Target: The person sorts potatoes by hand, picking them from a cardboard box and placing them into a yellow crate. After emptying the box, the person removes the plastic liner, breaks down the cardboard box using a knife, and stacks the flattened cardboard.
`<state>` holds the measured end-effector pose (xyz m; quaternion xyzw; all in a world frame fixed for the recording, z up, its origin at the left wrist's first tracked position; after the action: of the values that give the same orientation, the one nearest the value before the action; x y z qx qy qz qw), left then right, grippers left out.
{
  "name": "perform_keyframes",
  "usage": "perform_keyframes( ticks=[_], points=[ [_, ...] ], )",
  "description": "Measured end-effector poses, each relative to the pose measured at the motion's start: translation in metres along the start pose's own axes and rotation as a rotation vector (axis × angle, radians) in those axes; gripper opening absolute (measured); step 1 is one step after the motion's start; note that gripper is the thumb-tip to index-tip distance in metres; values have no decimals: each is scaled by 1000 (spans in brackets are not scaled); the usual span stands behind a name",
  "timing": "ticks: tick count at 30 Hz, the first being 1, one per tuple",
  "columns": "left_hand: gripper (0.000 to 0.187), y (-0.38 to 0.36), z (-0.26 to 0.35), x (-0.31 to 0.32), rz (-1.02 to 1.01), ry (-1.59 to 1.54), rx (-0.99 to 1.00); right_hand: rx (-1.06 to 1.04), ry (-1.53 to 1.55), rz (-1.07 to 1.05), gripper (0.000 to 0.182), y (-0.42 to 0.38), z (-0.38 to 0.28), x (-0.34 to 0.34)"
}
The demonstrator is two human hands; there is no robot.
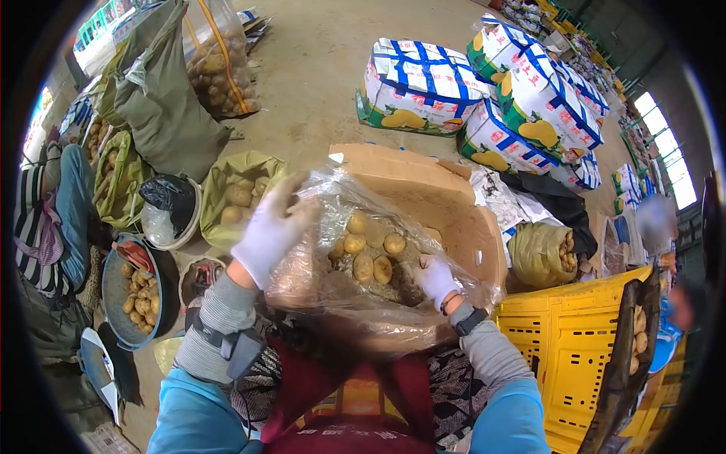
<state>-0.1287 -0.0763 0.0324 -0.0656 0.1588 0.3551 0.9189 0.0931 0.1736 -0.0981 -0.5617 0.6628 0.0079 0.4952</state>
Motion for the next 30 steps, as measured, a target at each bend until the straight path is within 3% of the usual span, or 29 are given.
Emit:
perform_keyframes(
  ticks=[2,5,7,11,15,18,20,23,25,27,30],
  points=[
    [59,-2,20,28,-120,50,64,143,-19,-161,42,39,9,10],
    [58,-5,25,55,-201,43,89,18,-350,-46,50,121,40,45],
    [57,-7,40,59,-209,130,94,178,-378,-122,61,161,44,61],
    [57,-1,42,59,-219,35,-32,290,-437,-117,59,221,46,88],
    [55,7,40,62,-167,-10,-16,347,-312,-80,57,236,70,94],
    [54,13,44,66,-145,20,14,225,88,-51,55,216,92,82],
    [52,18,47,75,-134,59,84,105,628,-70,55,187,103,71],
    [51,20,47,87,-42,-5,333,-214,1398,-348,53,114,59,28],
    [57,24,49,100,-183,32,225,-488,1601,-704,47,40,1,-25],
    [63,24,42,121,-233,78,258,-465,1686,-652,46,-1,-19,-50],
    [71,17,52,150,-197,113,436,-645,1329,-356,43,-38,-21,-59]
  ],
)
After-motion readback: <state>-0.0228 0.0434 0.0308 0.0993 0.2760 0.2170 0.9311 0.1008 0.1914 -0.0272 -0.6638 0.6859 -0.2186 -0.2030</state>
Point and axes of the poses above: each hand's wrist, its own y-axis towards the middle knuckle, its own x-axis out of the palm, z = x × y, the point moved 5 cm from there along y, towards the middle knuckle, and after that the axes turned 10 degrees about -z, right-handed, at the moved point
